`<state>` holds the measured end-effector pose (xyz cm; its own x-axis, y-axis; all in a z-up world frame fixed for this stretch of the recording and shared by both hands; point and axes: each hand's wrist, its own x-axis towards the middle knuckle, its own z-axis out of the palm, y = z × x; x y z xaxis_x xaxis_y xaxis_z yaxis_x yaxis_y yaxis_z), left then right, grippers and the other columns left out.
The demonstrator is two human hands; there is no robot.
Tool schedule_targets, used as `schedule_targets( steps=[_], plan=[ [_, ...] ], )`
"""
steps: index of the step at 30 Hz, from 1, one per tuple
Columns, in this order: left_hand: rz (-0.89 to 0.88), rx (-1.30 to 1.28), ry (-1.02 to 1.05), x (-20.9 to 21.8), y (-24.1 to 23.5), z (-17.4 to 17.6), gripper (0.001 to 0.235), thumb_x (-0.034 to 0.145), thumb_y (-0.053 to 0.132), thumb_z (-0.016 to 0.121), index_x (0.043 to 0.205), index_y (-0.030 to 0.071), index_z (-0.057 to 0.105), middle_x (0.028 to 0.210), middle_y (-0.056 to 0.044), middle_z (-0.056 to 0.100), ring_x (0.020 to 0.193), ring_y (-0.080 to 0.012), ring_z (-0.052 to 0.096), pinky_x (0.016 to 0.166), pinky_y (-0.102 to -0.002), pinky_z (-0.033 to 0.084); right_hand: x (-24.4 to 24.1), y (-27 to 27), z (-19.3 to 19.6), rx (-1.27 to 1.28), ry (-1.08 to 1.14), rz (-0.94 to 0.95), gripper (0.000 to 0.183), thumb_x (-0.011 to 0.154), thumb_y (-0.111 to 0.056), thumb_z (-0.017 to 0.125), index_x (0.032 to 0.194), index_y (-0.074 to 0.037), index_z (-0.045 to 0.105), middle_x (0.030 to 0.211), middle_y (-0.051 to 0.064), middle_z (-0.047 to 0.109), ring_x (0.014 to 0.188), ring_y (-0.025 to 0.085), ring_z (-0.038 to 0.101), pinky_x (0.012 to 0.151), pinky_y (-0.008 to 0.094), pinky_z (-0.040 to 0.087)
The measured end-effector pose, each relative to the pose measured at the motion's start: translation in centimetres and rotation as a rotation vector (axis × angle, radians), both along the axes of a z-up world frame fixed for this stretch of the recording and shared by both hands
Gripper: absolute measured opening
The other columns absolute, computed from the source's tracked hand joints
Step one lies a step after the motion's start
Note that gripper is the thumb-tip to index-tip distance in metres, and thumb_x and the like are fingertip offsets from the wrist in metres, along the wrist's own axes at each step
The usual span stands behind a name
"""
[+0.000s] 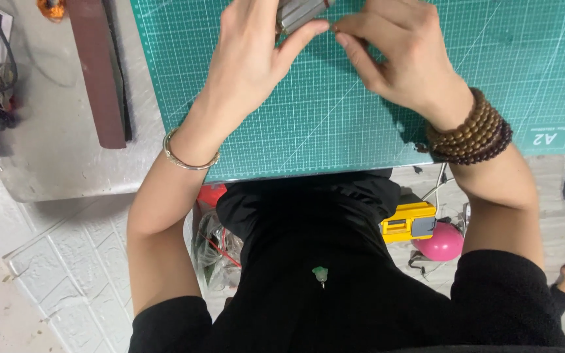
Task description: Winding thin copper wire onto a motor armature by hand and using a small tool to guide it.
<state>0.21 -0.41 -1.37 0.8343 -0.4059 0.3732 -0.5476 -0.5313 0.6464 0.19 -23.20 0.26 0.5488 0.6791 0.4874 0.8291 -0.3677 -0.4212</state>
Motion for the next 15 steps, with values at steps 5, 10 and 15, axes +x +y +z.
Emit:
schedule_targets(
  steps=[5,10,15],
  plan=[
    [-0.043,0.039,0.099,-0.3,0.0,-0.4,0.050,0.104,0.025,0.070,0.133,0.010,0.032,0.101,-0.013,0.057,0.080,-0.0253,0.054,0.070,-0.036,0.046,-0.2,0.2,0.2,-0.022,-0.021,0.001,0.009,0.104,0.003,0.058,0.099,0.009,0.062,0.080,0.014,0.053,0.070,0.028,0.051,0.065,0.038,0.041],
    [-0.040,0.062,0.031,-0.5,-0.1,-1.0,0.055,0.105,0.021,0.073,0.136,0.009,0.029,0.106,-0.016,0.059,0.087,-0.0265,0.060,0.073,-0.035,0.051,-0.4,0.1,0.3,-0.043,-0.039,-0.006,0.010,0.104,0.002,0.059,0.099,0.009,0.063,0.079,0.013,0.052,0.068,0.027,0.050,0.062,0.037,0.041],
    [-0.007,0.140,-0.088,-0.8,0.1,-1.4,0.058,0.110,0.028,0.071,0.140,0.010,0.025,0.102,-0.012,0.062,0.081,-0.0231,0.062,0.067,-0.032,0.052,-0.3,0.0,0.5,-0.035,-0.058,0.033,0.012,0.104,0.001,0.059,0.096,0.009,0.062,0.080,0.014,0.053,0.067,0.028,0.051,0.062,0.037,0.043]
  ],
)
